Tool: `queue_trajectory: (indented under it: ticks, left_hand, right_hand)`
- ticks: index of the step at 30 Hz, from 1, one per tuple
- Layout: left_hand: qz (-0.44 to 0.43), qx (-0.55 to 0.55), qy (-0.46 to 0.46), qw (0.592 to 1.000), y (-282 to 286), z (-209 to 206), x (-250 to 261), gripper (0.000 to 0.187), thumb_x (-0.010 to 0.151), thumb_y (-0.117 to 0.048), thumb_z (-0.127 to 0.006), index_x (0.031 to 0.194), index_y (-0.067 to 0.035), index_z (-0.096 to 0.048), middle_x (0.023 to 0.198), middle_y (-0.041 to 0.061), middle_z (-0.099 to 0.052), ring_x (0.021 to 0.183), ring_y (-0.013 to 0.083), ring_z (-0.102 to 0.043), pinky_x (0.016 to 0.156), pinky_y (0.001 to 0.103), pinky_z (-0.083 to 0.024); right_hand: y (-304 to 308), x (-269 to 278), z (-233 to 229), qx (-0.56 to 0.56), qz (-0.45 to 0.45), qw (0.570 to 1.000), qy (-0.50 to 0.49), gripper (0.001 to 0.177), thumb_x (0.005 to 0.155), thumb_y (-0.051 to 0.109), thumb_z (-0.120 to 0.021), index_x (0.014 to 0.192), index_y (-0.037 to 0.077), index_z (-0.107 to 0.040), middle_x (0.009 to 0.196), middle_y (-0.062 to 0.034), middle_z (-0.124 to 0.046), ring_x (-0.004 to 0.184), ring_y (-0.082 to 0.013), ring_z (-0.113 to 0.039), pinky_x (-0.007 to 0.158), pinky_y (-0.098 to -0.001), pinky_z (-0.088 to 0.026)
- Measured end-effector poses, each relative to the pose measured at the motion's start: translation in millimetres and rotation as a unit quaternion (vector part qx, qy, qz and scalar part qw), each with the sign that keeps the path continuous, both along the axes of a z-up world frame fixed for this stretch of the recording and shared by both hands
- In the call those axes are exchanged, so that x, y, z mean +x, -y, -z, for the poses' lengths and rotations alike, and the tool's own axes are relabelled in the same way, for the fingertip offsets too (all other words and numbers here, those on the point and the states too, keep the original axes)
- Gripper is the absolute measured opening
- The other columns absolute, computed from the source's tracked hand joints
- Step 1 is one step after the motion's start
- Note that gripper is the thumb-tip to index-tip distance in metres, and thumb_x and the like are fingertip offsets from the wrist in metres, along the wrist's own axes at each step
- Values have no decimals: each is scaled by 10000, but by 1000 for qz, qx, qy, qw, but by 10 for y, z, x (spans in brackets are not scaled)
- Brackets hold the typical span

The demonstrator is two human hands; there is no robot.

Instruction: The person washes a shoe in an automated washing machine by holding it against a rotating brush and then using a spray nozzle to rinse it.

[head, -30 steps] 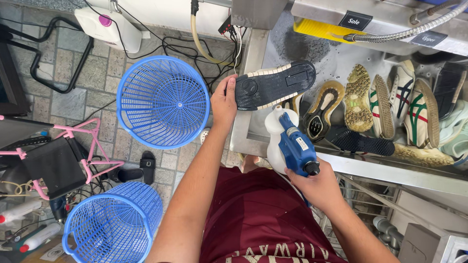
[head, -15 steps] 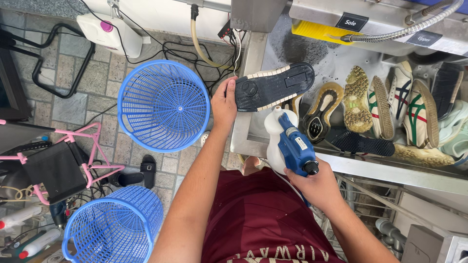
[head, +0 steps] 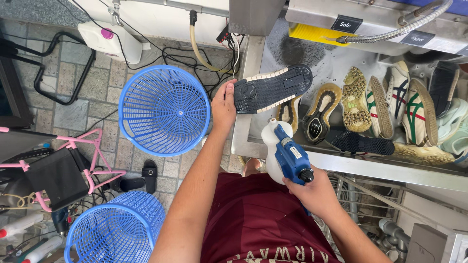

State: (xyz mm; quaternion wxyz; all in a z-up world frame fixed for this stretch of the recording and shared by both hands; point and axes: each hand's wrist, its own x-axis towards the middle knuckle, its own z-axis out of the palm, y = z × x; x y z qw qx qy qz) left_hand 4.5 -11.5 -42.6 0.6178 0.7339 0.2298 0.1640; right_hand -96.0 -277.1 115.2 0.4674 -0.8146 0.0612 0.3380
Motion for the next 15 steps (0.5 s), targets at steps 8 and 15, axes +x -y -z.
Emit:
queue_trajectory:
  ticks: [8,15]
  left_hand:
    - [26,-6,21,999,-51,105,-9,414,1101,-352,-443,1228,-48,-695,1091,122,-769,996,203,-728,915,315,-545]
    - [41,-23,29,998,-85,147,-12,413,1099,-358,-467,1250,-49,-697,1081,114,-770,989,174,-710,921,305,-543]
  right_hand:
    - [-31,-80,57,21,21,1000,-2,186,800,84,-779,930,1,-675,673,-57,-708,592,-120,-670,560,-285,-547]
    - [-70,-110,22,-8,8,1000,-4,172,804,85,-786,903,-13,-686,667,-64,-715,585,-118,-653,556,-286,-536]
